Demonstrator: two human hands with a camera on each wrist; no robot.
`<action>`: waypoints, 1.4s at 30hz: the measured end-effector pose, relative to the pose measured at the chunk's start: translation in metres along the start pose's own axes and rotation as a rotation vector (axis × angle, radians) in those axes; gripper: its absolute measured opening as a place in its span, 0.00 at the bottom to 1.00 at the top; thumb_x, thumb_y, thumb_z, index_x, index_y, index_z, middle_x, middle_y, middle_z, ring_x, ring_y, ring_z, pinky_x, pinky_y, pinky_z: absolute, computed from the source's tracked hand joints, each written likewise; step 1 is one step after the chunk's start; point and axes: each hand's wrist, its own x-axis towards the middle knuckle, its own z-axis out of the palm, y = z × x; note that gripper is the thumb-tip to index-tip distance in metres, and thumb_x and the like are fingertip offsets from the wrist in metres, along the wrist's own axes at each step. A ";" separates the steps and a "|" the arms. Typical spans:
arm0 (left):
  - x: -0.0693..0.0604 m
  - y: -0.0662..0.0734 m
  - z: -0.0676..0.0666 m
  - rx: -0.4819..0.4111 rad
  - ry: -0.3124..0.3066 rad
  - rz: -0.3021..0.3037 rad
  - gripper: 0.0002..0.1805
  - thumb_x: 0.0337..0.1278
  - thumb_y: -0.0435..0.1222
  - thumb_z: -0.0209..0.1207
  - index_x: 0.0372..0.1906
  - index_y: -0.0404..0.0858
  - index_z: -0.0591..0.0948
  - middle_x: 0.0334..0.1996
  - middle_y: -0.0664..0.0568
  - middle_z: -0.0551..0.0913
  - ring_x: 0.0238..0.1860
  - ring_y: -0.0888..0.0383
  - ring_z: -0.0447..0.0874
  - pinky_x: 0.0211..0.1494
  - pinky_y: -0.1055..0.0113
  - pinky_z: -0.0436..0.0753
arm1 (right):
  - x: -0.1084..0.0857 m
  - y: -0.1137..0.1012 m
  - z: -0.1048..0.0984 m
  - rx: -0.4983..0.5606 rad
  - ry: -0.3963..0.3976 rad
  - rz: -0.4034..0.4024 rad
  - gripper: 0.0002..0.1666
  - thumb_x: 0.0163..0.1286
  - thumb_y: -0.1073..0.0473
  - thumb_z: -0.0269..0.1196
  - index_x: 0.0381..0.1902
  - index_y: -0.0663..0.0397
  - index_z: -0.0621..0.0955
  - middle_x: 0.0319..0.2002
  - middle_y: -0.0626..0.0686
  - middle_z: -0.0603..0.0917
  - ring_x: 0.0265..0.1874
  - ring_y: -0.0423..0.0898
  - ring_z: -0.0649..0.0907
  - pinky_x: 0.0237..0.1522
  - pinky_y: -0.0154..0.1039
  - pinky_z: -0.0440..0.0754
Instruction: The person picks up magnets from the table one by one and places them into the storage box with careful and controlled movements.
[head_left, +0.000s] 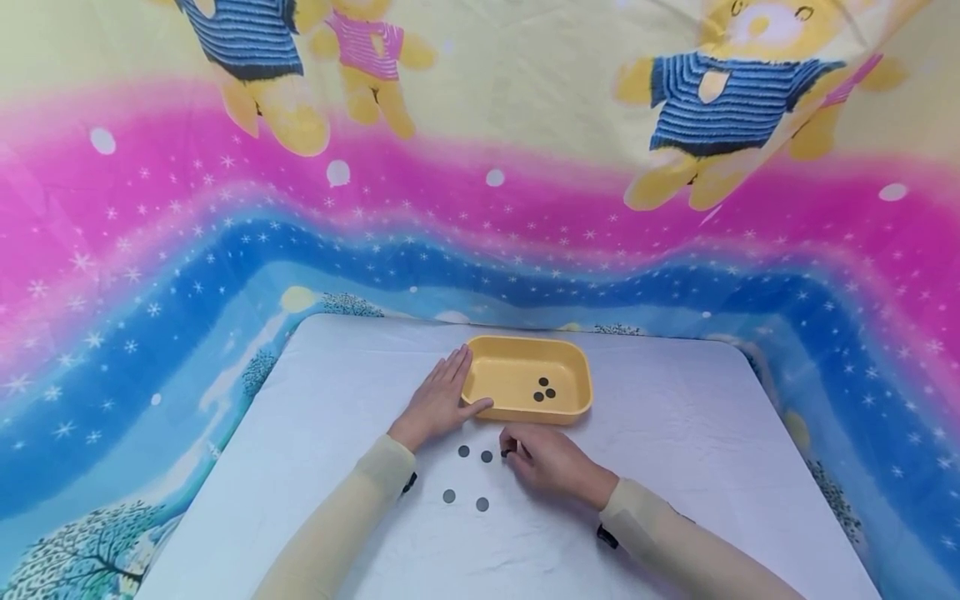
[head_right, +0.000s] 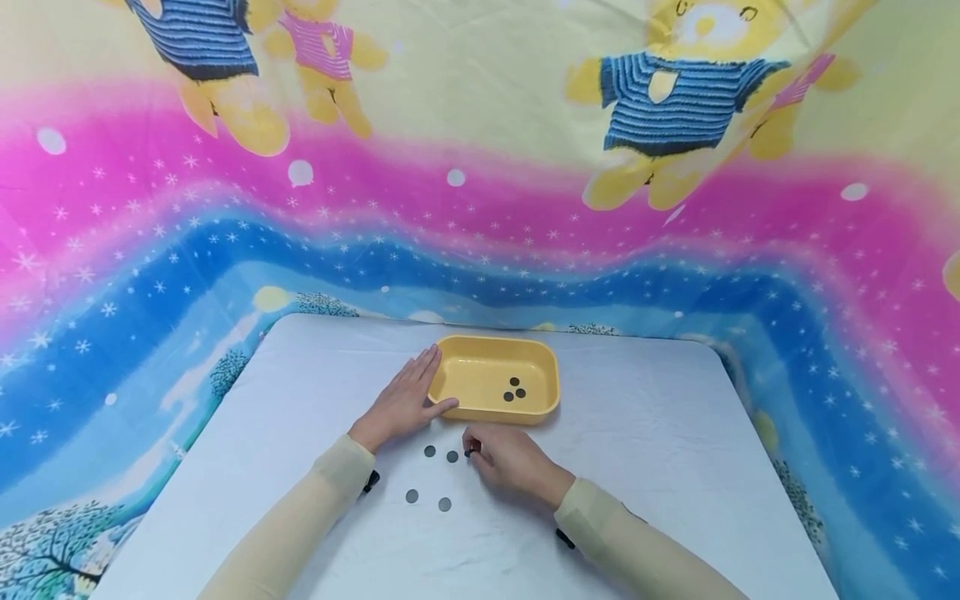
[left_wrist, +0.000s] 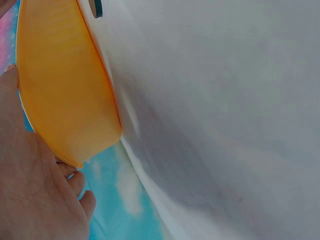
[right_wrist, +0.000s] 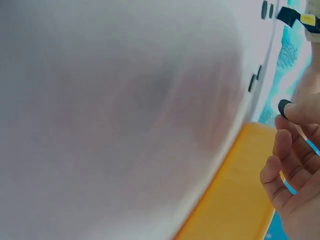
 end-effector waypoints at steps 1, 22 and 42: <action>0.000 0.000 0.000 -0.001 0.000 0.000 0.61 0.71 0.77 0.40 0.88 0.36 0.39 0.88 0.46 0.37 0.88 0.50 0.37 0.89 0.56 0.41 | 0.000 0.001 -0.002 -0.001 0.009 -0.003 0.11 0.74 0.64 0.69 0.44 0.40 0.81 0.36 0.35 0.82 0.32 0.33 0.78 0.36 0.31 0.81; 0.000 0.001 -0.005 -0.015 -0.005 -0.007 0.62 0.71 0.77 0.41 0.88 0.36 0.41 0.89 0.46 0.39 0.88 0.50 0.38 0.89 0.55 0.42 | 0.020 0.031 -0.039 0.111 0.202 -0.048 0.14 0.72 0.70 0.70 0.48 0.47 0.81 0.42 0.44 0.86 0.34 0.40 0.80 0.37 0.34 0.84; 0.000 0.001 -0.002 -0.016 -0.011 -0.014 0.61 0.72 0.76 0.42 0.88 0.37 0.40 0.89 0.47 0.37 0.88 0.50 0.36 0.89 0.56 0.40 | 0.052 0.074 -0.051 0.179 0.163 0.193 0.06 0.77 0.67 0.66 0.47 0.51 0.81 0.40 0.50 0.85 0.32 0.44 0.81 0.33 0.38 0.84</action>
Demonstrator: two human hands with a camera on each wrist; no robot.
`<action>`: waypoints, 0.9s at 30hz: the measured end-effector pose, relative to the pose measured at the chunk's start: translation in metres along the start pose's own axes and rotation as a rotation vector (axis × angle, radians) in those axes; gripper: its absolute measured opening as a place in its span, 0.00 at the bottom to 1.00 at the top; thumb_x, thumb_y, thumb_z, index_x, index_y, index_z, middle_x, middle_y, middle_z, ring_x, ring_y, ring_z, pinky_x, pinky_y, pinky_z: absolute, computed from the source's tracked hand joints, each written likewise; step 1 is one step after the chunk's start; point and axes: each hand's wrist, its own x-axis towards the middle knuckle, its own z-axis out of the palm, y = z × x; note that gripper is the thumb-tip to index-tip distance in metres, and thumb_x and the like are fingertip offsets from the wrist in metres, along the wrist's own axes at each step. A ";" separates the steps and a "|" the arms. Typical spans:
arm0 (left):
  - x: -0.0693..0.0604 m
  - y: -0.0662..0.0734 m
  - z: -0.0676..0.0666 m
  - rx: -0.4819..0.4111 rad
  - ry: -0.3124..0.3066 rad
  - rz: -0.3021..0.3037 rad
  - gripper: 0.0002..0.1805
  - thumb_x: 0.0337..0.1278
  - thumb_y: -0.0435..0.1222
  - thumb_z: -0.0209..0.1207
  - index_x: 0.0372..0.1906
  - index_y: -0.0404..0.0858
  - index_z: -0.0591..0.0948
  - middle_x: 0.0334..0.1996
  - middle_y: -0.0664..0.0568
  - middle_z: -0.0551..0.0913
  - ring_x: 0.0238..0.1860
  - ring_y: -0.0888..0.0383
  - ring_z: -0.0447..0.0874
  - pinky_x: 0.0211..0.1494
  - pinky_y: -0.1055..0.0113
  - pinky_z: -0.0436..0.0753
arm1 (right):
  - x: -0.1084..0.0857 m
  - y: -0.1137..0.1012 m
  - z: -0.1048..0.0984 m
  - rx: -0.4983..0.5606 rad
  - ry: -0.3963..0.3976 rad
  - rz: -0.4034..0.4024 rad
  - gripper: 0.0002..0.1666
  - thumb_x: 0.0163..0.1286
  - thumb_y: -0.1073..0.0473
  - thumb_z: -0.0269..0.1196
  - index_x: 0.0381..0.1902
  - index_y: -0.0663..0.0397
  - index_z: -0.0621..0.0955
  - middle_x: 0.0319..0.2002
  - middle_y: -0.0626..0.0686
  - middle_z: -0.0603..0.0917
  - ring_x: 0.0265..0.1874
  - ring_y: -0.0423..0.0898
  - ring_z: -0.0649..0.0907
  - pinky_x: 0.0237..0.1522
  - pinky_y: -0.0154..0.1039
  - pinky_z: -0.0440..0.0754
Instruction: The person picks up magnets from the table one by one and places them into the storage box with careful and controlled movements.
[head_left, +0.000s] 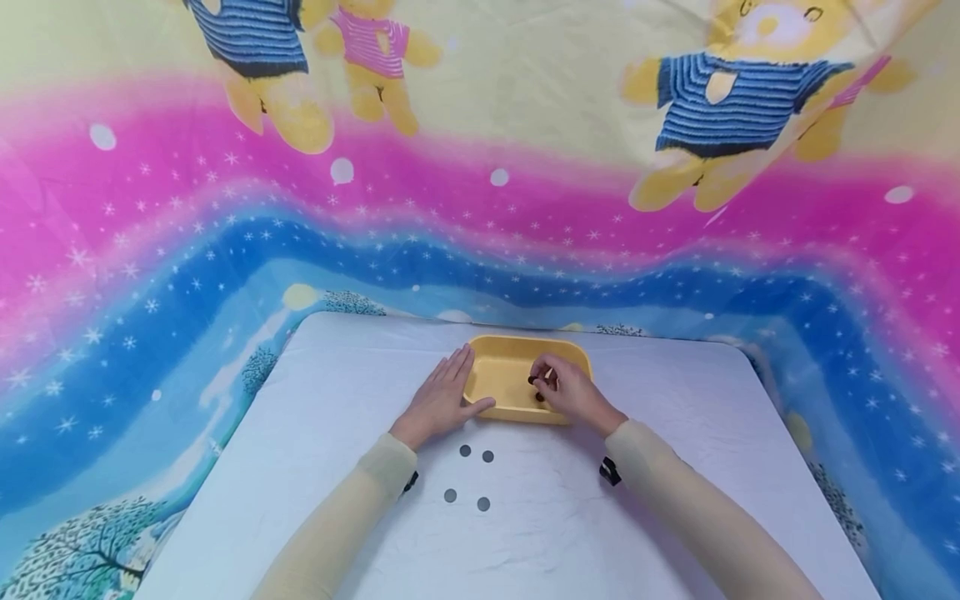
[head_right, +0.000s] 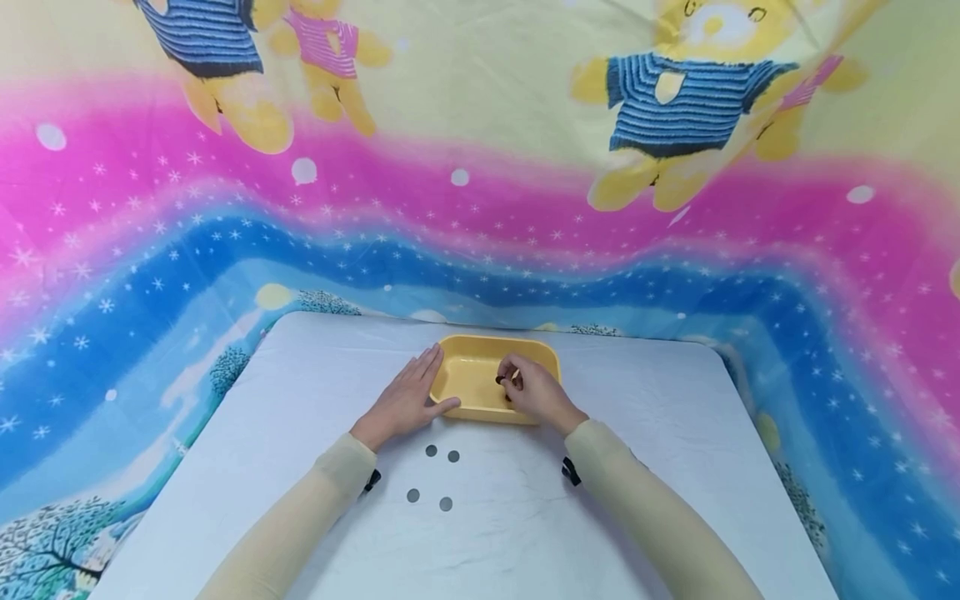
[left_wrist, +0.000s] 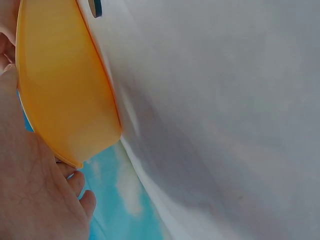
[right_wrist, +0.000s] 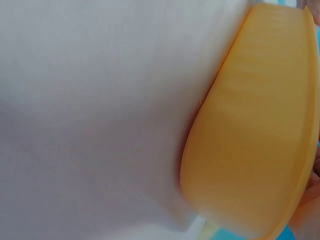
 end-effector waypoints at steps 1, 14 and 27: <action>0.000 0.000 0.000 0.001 0.001 0.000 0.61 0.72 0.76 0.42 0.88 0.37 0.40 0.89 0.47 0.37 0.88 0.51 0.36 0.89 0.56 0.41 | 0.002 0.001 0.000 0.006 -0.004 0.008 0.06 0.78 0.66 0.66 0.47 0.51 0.81 0.40 0.50 0.85 0.33 0.44 0.81 0.34 0.39 0.84; 0.001 -0.001 0.001 0.000 -0.002 -0.006 0.61 0.72 0.76 0.42 0.88 0.38 0.39 0.89 0.48 0.37 0.88 0.50 0.37 0.89 0.57 0.40 | 0.022 0.018 -0.001 -0.015 -0.062 0.095 0.05 0.80 0.66 0.64 0.49 0.53 0.82 0.43 0.50 0.85 0.34 0.46 0.81 0.36 0.41 0.83; 0.000 -0.001 0.000 -0.002 -0.001 0.002 0.61 0.71 0.76 0.41 0.88 0.37 0.40 0.89 0.48 0.37 0.88 0.51 0.36 0.89 0.56 0.40 | 0.033 0.023 0.003 -0.026 -0.126 0.193 0.03 0.79 0.65 0.64 0.47 0.53 0.81 0.40 0.52 0.84 0.28 0.47 0.80 0.29 0.40 0.82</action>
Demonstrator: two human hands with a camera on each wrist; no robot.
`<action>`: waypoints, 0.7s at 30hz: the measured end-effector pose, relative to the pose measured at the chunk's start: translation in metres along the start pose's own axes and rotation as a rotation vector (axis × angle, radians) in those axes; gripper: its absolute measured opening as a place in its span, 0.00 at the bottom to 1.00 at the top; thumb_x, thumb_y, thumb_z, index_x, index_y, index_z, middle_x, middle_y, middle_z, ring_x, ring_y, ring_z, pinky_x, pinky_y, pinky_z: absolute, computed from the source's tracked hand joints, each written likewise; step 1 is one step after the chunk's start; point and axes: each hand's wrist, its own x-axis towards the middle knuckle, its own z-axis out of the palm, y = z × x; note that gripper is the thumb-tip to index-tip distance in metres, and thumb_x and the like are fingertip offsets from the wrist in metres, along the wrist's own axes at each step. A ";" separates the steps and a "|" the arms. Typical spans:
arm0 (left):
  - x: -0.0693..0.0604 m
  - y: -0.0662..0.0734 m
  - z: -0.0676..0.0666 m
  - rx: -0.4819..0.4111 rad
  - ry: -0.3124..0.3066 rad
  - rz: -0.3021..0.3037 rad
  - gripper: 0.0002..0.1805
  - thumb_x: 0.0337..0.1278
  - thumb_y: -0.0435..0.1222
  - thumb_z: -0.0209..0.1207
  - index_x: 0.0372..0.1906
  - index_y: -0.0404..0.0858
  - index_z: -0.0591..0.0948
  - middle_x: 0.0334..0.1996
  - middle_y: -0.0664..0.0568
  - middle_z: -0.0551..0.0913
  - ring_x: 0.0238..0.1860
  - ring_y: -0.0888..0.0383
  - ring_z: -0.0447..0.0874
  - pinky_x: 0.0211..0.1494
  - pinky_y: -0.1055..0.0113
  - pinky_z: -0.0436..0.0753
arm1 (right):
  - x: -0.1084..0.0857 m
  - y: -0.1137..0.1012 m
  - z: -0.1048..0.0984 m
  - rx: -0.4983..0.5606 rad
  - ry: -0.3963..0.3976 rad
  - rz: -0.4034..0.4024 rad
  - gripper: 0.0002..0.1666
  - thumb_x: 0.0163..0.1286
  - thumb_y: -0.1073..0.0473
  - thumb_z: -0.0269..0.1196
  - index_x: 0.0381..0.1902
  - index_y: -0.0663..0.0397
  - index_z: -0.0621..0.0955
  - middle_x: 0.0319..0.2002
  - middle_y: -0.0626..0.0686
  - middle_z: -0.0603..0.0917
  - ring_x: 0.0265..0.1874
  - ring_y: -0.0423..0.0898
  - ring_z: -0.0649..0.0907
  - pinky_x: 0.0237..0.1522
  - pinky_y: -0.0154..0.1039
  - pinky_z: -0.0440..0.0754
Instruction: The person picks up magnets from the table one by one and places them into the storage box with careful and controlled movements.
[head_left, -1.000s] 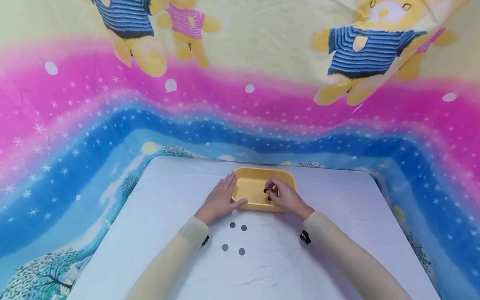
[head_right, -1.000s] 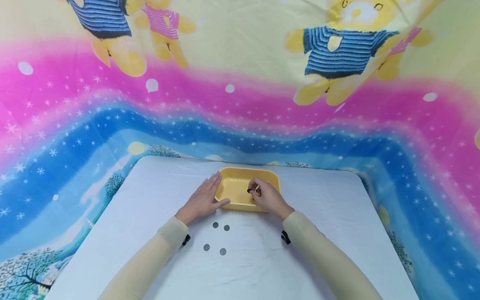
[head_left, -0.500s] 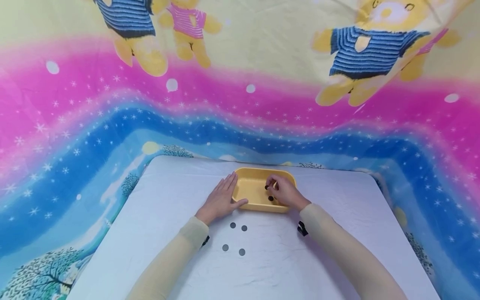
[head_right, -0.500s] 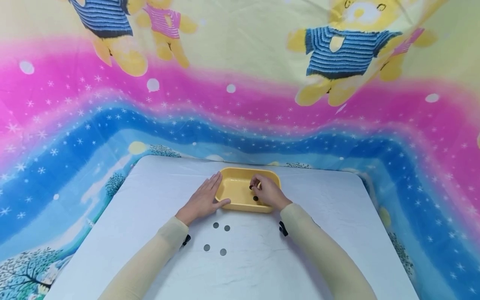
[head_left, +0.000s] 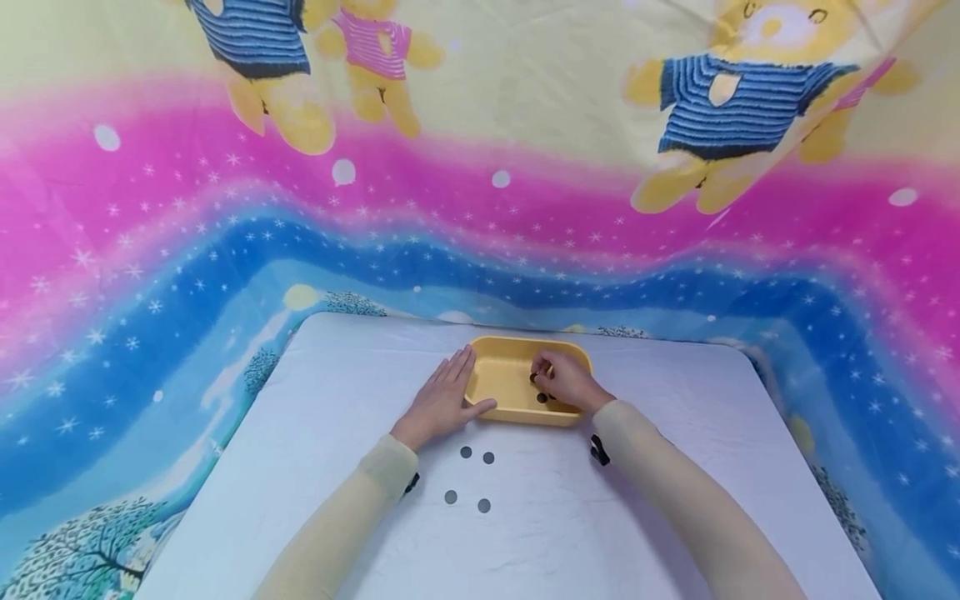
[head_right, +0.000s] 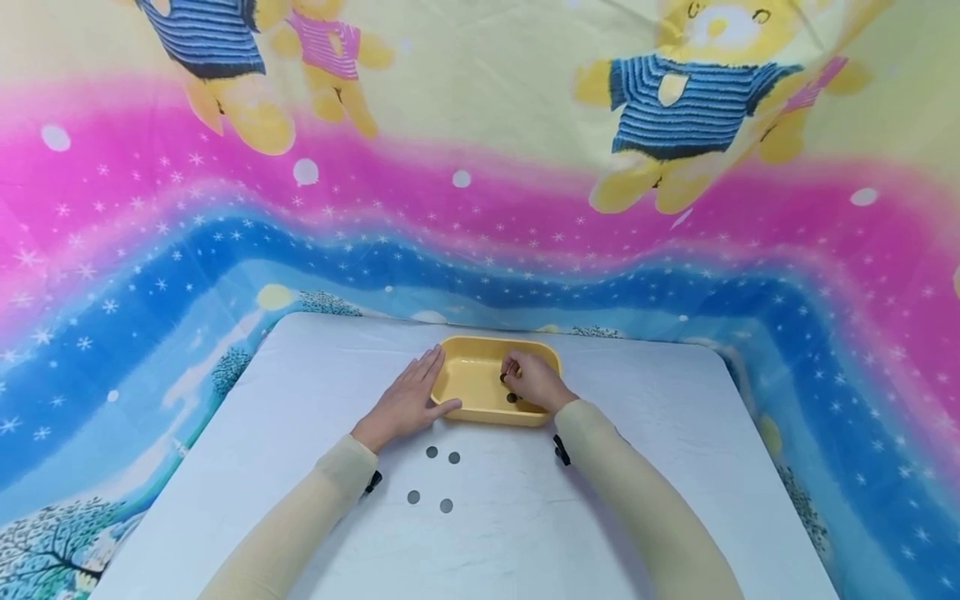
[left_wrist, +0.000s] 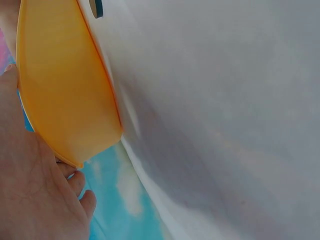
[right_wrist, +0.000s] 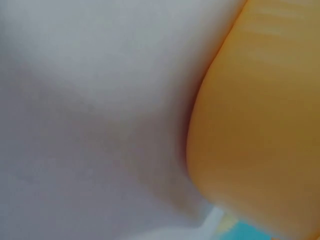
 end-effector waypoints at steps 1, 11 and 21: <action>0.000 0.000 0.001 0.001 0.003 0.001 0.61 0.71 0.77 0.41 0.88 0.37 0.40 0.89 0.47 0.37 0.88 0.51 0.36 0.89 0.56 0.41 | 0.001 0.001 0.001 0.002 -0.004 0.007 0.04 0.78 0.65 0.64 0.47 0.53 0.81 0.40 0.52 0.83 0.28 0.47 0.81 0.30 0.40 0.82; -0.002 0.000 0.003 -0.002 0.018 0.005 0.61 0.71 0.77 0.40 0.88 0.37 0.41 0.89 0.47 0.38 0.88 0.50 0.37 0.89 0.55 0.42 | 0.006 0.000 0.007 -0.034 -0.029 0.050 0.04 0.78 0.65 0.65 0.47 0.54 0.82 0.39 0.52 0.84 0.31 0.47 0.82 0.32 0.40 0.83; -0.001 0.002 -0.001 0.000 0.000 -0.006 0.61 0.72 0.76 0.42 0.88 0.37 0.41 0.89 0.48 0.38 0.88 0.50 0.38 0.89 0.56 0.41 | 0.006 -0.002 0.007 -0.088 -0.034 0.053 0.04 0.78 0.64 0.66 0.46 0.53 0.81 0.35 0.51 0.83 0.28 0.46 0.82 0.31 0.40 0.81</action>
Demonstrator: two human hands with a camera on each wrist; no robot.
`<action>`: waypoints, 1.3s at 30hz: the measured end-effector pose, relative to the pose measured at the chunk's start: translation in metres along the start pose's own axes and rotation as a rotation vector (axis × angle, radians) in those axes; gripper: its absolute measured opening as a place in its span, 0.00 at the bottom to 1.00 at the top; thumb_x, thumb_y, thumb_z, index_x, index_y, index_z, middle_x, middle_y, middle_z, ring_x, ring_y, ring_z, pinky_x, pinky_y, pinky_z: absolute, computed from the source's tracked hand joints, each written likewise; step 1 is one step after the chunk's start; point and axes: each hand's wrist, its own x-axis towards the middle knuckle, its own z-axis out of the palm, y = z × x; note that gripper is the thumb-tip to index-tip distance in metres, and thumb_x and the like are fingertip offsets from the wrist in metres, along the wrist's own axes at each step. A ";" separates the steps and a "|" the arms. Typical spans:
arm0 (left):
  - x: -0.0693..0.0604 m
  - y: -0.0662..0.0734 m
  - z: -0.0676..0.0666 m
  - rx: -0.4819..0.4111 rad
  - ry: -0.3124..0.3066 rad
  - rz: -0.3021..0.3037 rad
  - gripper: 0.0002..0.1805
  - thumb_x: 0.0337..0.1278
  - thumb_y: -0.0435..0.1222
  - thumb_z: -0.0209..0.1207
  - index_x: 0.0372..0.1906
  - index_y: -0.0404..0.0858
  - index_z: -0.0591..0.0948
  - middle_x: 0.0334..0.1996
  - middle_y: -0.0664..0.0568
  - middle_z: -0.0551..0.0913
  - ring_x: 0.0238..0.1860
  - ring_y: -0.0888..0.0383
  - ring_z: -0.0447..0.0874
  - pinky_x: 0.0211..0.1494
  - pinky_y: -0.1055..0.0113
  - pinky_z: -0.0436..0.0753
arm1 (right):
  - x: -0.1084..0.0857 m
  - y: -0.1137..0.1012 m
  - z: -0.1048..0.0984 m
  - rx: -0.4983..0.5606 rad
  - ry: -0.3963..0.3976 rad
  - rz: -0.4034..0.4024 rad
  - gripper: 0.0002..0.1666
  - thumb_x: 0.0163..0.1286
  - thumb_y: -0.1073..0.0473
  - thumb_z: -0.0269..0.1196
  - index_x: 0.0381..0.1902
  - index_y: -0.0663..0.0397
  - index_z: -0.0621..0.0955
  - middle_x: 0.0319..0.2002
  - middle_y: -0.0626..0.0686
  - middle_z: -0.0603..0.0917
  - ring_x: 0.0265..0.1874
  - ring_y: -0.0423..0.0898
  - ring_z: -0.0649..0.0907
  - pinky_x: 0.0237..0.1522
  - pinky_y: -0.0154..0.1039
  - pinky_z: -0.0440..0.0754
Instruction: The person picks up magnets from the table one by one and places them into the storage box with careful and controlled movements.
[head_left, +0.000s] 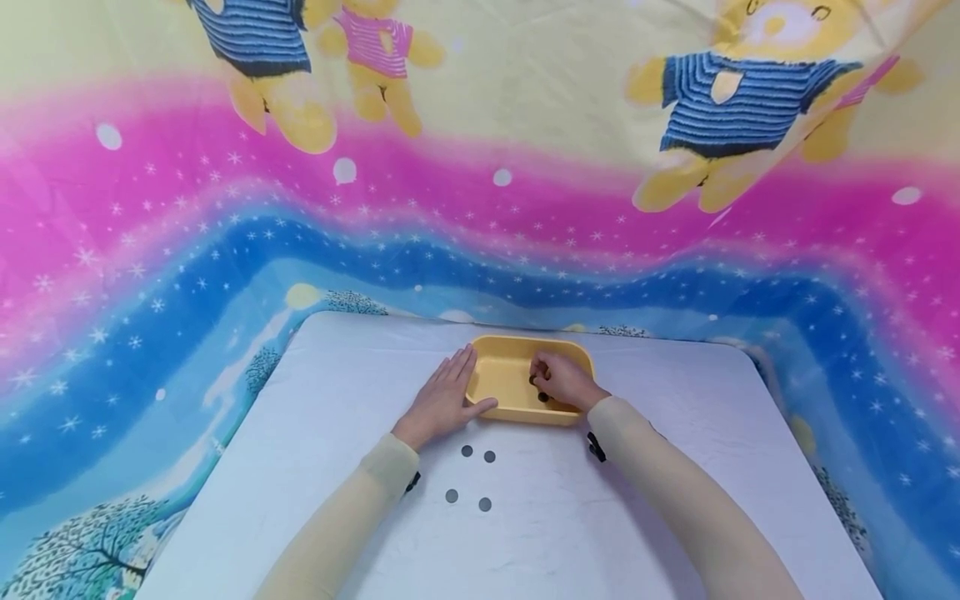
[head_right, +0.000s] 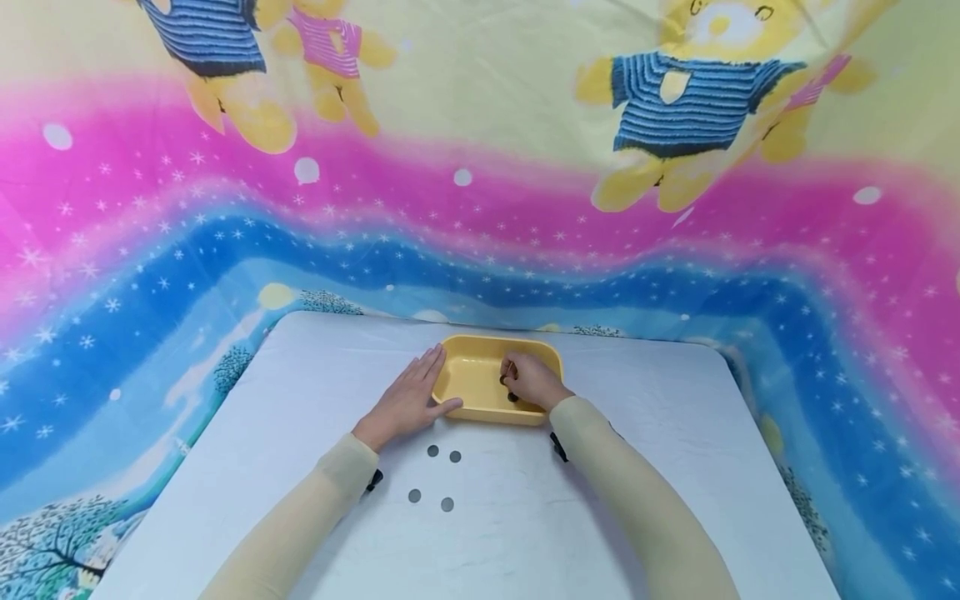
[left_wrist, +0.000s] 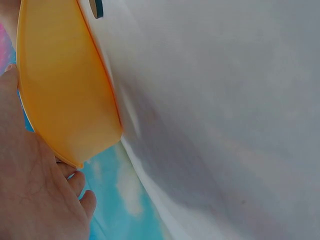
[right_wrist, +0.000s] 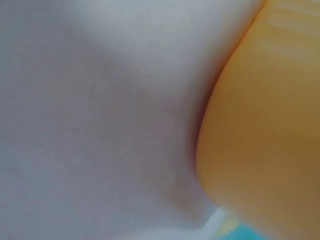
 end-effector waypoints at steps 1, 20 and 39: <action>0.000 0.000 0.000 0.001 -0.003 -0.002 0.61 0.72 0.76 0.42 0.88 0.37 0.40 0.89 0.48 0.38 0.89 0.50 0.38 0.89 0.56 0.40 | 0.000 0.000 0.000 0.000 -0.003 -0.002 0.04 0.79 0.64 0.66 0.46 0.53 0.80 0.35 0.51 0.83 0.28 0.46 0.82 0.31 0.40 0.81; 0.001 0.000 0.001 -0.002 0.002 0.001 0.61 0.72 0.76 0.42 0.88 0.37 0.41 0.89 0.48 0.38 0.88 0.51 0.36 0.89 0.56 0.41 | 0.001 0.000 0.000 0.016 0.017 -0.005 0.03 0.80 0.62 0.64 0.48 0.53 0.81 0.38 0.52 0.83 0.29 0.47 0.82 0.30 0.40 0.84; 0.002 -0.001 0.001 -0.011 0.016 0.009 0.60 0.73 0.73 0.47 0.88 0.37 0.41 0.89 0.46 0.39 0.88 0.47 0.41 0.89 0.55 0.42 | -0.054 -0.019 -0.007 0.005 0.170 -0.234 0.06 0.76 0.62 0.70 0.47 0.53 0.84 0.41 0.47 0.83 0.32 0.43 0.79 0.34 0.39 0.83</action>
